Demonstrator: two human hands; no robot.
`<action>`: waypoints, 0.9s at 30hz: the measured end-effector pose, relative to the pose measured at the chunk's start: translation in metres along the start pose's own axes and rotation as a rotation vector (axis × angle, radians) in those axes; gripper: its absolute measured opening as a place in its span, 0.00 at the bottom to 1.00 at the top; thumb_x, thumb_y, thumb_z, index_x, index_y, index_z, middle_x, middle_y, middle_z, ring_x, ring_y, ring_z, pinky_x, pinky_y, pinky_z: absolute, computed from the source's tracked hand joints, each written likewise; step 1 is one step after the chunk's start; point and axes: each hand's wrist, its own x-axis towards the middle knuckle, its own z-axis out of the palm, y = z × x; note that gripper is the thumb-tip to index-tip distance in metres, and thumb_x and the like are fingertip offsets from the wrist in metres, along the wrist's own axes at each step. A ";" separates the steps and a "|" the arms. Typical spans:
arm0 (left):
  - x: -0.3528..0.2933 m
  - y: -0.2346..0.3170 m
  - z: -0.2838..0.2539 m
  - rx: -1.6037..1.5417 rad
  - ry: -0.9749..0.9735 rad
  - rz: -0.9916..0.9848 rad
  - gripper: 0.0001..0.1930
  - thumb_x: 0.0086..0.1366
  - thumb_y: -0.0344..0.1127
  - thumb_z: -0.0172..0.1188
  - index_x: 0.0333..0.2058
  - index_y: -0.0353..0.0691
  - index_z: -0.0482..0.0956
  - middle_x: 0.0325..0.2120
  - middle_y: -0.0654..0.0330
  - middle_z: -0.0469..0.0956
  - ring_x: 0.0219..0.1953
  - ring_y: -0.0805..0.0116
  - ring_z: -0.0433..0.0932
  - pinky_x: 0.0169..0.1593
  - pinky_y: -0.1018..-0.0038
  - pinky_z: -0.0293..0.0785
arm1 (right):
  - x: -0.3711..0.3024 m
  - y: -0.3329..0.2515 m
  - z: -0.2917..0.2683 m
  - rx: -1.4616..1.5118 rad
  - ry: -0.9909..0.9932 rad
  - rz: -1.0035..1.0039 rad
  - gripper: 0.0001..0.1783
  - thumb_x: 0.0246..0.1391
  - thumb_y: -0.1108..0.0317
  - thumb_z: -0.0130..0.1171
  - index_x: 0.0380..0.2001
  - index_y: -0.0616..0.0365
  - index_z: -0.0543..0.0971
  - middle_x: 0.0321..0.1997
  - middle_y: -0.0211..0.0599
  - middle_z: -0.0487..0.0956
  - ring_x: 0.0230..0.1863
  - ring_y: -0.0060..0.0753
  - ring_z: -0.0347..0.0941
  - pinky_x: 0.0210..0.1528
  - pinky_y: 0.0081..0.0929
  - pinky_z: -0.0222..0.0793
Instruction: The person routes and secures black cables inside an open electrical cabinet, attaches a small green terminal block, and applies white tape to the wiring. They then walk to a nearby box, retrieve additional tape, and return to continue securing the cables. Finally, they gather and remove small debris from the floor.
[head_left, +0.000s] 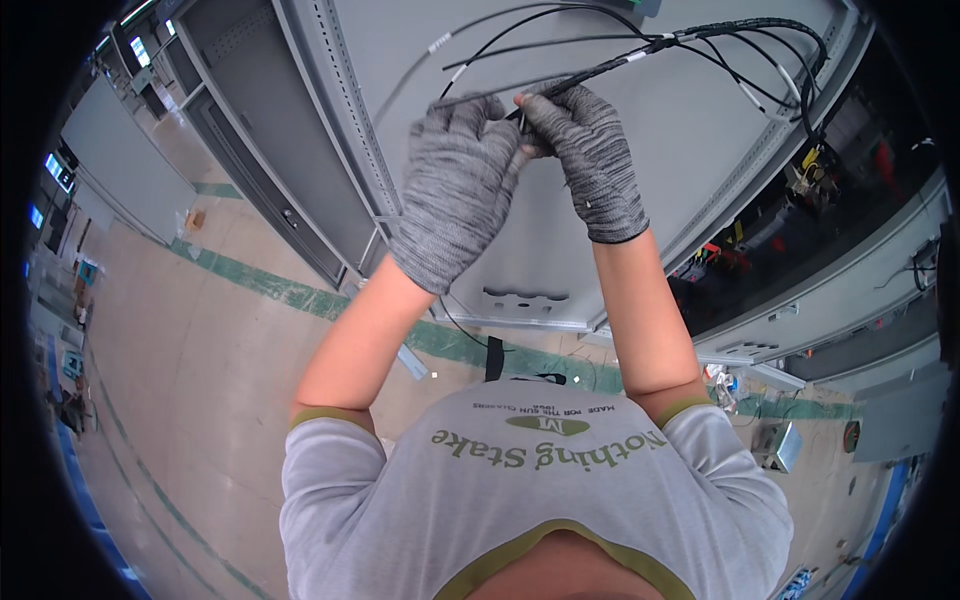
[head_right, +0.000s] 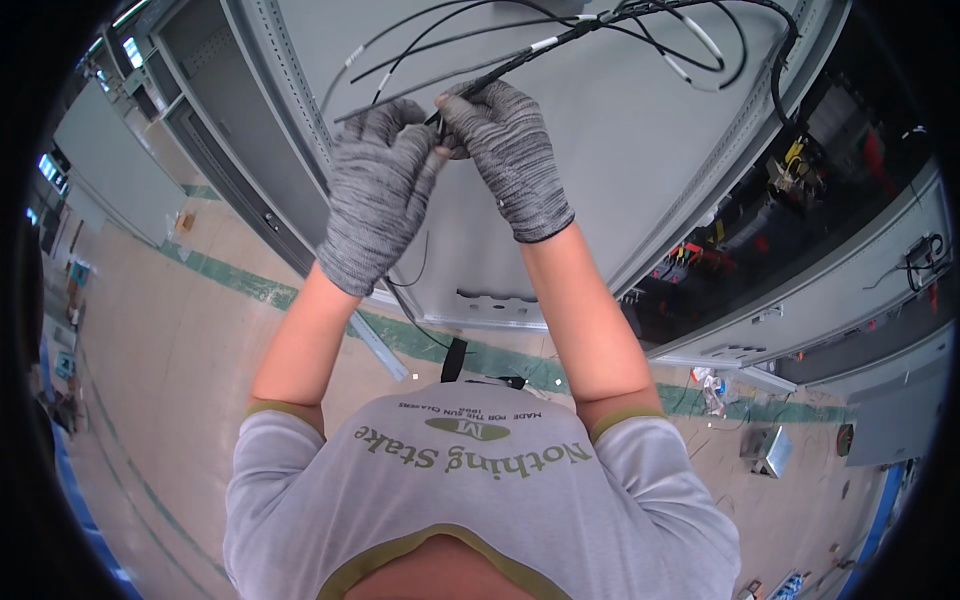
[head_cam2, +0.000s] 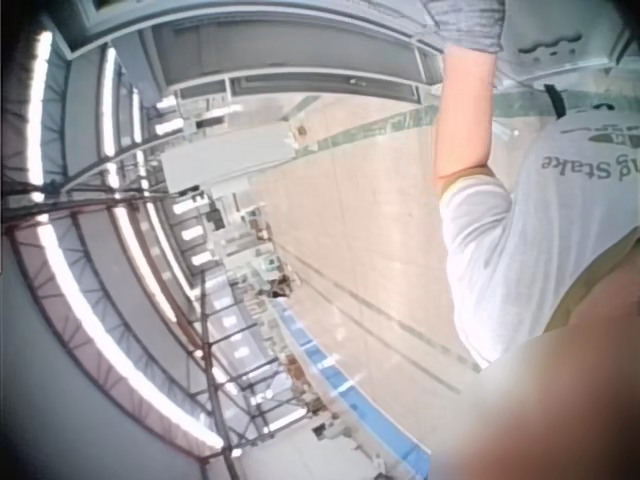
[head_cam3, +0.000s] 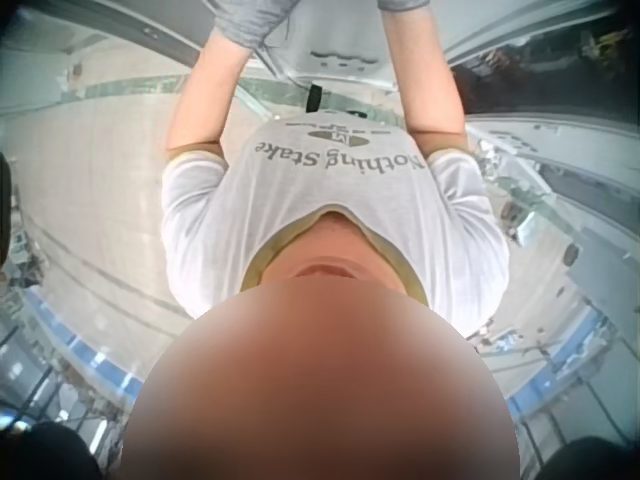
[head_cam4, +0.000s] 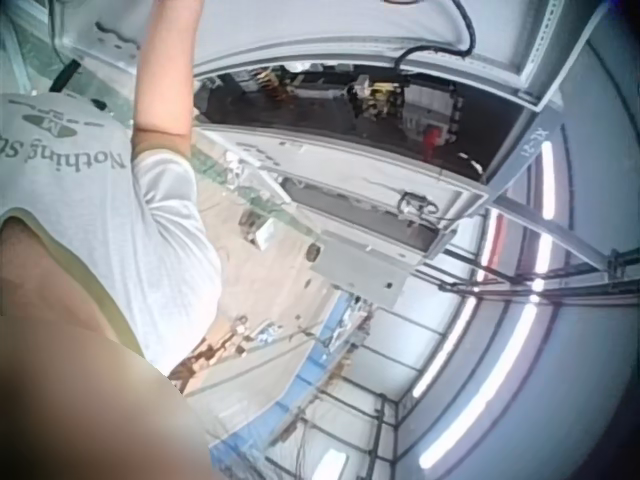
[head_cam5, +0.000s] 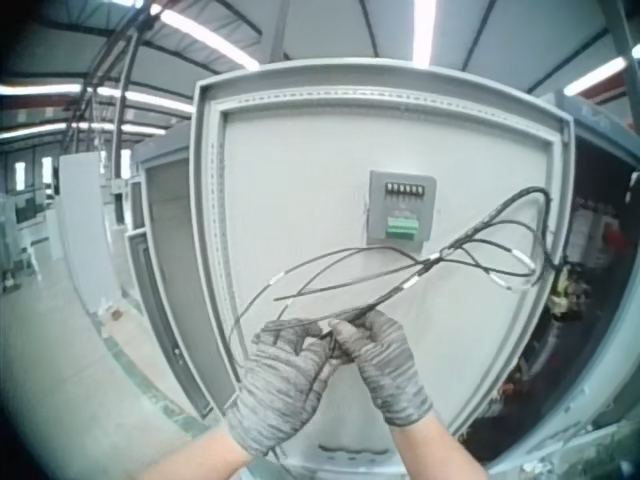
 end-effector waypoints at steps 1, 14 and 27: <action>-0.004 -0.001 0.002 -0.301 -0.070 -0.141 0.12 0.65 0.42 0.53 0.35 0.37 0.77 0.35 0.54 0.76 0.40 0.59 0.74 0.43 0.67 0.70 | -0.002 0.002 0.000 -0.013 -0.019 -0.065 0.10 0.55 0.68 0.57 0.36 0.64 0.77 0.29 0.36 0.80 0.33 0.22 0.76 0.35 0.19 0.72; 0.000 -0.037 0.017 -1.672 -0.466 -0.721 0.16 0.67 0.35 0.51 0.51 0.36 0.68 0.40 0.56 0.76 0.36 0.68 0.79 0.37 0.78 0.73 | 0.002 0.022 -0.009 -0.073 -0.076 -0.245 0.08 0.53 0.70 0.58 0.35 0.62 0.78 0.31 0.32 0.79 0.36 0.23 0.74 0.42 0.22 0.70; -0.007 -0.006 -0.008 0.046 0.005 -0.041 0.09 0.58 0.35 0.58 0.34 0.36 0.77 0.38 0.53 0.74 0.38 0.54 0.72 0.44 0.65 0.69 | 0.001 0.008 0.013 -0.046 0.033 0.056 0.10 0.56 0.68 0.57 0.38 0.63 0.78 0.30 0.35 0.80 0.31 0.22 0.76 0.37 0.18 0.72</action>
